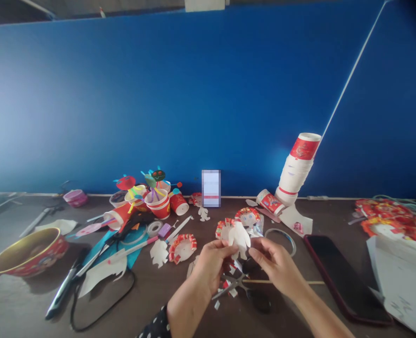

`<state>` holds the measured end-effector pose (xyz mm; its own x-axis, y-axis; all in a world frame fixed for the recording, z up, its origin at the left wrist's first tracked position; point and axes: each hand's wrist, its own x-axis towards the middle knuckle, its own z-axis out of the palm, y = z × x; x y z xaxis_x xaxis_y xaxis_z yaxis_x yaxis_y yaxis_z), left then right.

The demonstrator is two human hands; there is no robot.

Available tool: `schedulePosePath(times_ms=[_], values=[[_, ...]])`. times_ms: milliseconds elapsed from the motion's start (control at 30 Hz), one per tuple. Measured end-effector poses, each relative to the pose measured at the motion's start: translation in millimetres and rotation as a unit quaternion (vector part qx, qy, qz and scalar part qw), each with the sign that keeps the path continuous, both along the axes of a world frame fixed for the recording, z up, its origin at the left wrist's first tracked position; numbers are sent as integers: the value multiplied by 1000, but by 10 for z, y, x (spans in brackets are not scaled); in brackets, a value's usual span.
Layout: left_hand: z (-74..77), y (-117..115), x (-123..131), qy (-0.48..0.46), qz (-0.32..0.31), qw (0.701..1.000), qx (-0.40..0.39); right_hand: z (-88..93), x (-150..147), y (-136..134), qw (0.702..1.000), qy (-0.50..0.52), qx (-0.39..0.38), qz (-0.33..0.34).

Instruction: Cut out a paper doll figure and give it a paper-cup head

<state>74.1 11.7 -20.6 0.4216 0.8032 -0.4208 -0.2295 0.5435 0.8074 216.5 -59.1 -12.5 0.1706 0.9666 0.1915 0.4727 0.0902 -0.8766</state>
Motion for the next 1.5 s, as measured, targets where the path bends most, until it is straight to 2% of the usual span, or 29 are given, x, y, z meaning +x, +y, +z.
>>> schedulePosePath(times_ms=[100, 200, 300, 533, 700, 800, 900, 967, 1133, 1333, 1500], values=[[-7, -54, 33, 5, -33, 999, 14, -86, -15, 23, 999, 38, 5, -24], [79, -80, 13, 33, -86, 995, 40, -150, -13, 44, 998, 46, -12, -37], [152, -54, -37, 8, -158, 983, 96, -184, -4, 58, 998, 51, -24, -40], [20, 60, -57, 134, -121, 968, 173, -190, -20, 38, 998, 51, -37, -29], [124, 1, -48, 181, -158, 951, 192, -161, -49, 29, 997, 54, -46, -18], [159, -3, -50, 177, -178, 949, 192, -143, -63, 25, 998, 48, -46, -15], [127, 61, -68, 159, -134, 956, 208, -113, -79, 3, 999, 7, -32, -16], [109, 125, -96, 154, -85, 961, 213, -83, -90, -18, 997, -69, -25, 0], [145, 247, -201, 152, 6, 958, 243, 10, -72, -92, 957, -281, -42, 55], [162, 273, -251, 122, 31, 956, 264, 124, 7, -241, 918, -372, -112, 77], [141, 284, -250, 113, 52, 965, 231, 229, -53, -289, 894, -411, -162, 76]])
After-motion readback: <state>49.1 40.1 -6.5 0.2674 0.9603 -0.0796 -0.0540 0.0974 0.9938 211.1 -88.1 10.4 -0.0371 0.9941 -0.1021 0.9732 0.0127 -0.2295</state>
